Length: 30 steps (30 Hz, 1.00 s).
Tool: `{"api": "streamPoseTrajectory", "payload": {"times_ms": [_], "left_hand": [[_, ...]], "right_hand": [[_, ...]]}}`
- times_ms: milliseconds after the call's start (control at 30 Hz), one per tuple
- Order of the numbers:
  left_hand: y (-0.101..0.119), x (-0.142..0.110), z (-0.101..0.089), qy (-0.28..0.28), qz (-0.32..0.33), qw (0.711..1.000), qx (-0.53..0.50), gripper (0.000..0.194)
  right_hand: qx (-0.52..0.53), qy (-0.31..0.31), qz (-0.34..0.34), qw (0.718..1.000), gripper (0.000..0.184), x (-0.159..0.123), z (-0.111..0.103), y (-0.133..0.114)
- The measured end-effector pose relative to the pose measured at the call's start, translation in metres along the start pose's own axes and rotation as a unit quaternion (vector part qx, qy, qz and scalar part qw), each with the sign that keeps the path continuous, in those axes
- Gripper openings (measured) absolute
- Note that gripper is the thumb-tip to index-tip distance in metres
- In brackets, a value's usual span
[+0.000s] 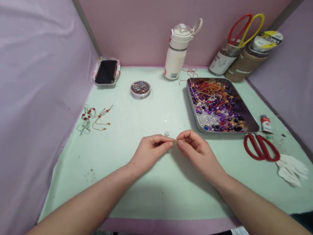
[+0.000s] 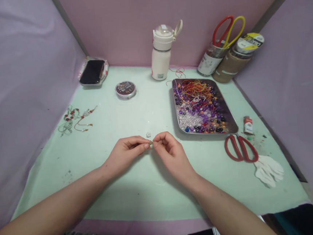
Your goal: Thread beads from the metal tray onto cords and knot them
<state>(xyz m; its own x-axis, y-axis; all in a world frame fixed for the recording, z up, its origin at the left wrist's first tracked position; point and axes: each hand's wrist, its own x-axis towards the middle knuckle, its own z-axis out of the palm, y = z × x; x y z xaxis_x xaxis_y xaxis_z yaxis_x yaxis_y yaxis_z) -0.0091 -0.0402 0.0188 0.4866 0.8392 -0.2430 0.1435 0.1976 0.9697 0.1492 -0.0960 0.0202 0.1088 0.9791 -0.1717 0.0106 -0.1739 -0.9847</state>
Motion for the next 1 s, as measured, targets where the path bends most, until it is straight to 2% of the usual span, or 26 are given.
{"api": "streamPoseTrajectory", "payload": {"times_ms": [100, 233, 367, 500, 700, 867, 1000], "left_hand": [[0.001, 0.000, 0.001, 0.000, -0.010, 1.000, -0.009, 0.014], [0.001, 0.001, 0.004, 0.021, -0.044, 0.998, -0.039, 0.014], [-0.001, 0.002, 0.005, 0.038, -0.082, 0.991, -0.103, 0.015], [-0.005, 0.004, 0.001, 0.037, -0.070, 0.984, -0.160, 0.018], [-0.006, 0.005, -0.006, 0.009, -0.100, 0.965, -0.242, 0.019], [-0.004, 0.005, -0.009, -0.033, -0.143, 0.942, -0.302, 0.016], [-0.004, 0.006, -0.011, -0.046, -0.149, 0.939, -0.306, 0.014]], "right_hand": [[-0.059, 0.030, -0.044, 0.997, 0.013, -0.001, 0.000, 0.001], [-0.097, 0.020, -0.041, 0.994, 0.014, -0.003, 0.001, 0.002], [-0.098, 0.017, -0.043, 0.994, 0.013, -0.004, 0.001, 0.003], [-0.087, 0.036, -0.043, 0.995, 0.011, -0.003, 0.001, 0.003], [-0.159, 0.042, -0.069, 0.984, 0.014, -0.005, -0.001, -0.003], [-0.147, 0.046, -0.073, 0.985, 0.015, -0.006, -0.002, -0.006], [-0.137, 0.050, -0.064, 0.987, 0.015, -0.004, -0.001, -0.005]]}}
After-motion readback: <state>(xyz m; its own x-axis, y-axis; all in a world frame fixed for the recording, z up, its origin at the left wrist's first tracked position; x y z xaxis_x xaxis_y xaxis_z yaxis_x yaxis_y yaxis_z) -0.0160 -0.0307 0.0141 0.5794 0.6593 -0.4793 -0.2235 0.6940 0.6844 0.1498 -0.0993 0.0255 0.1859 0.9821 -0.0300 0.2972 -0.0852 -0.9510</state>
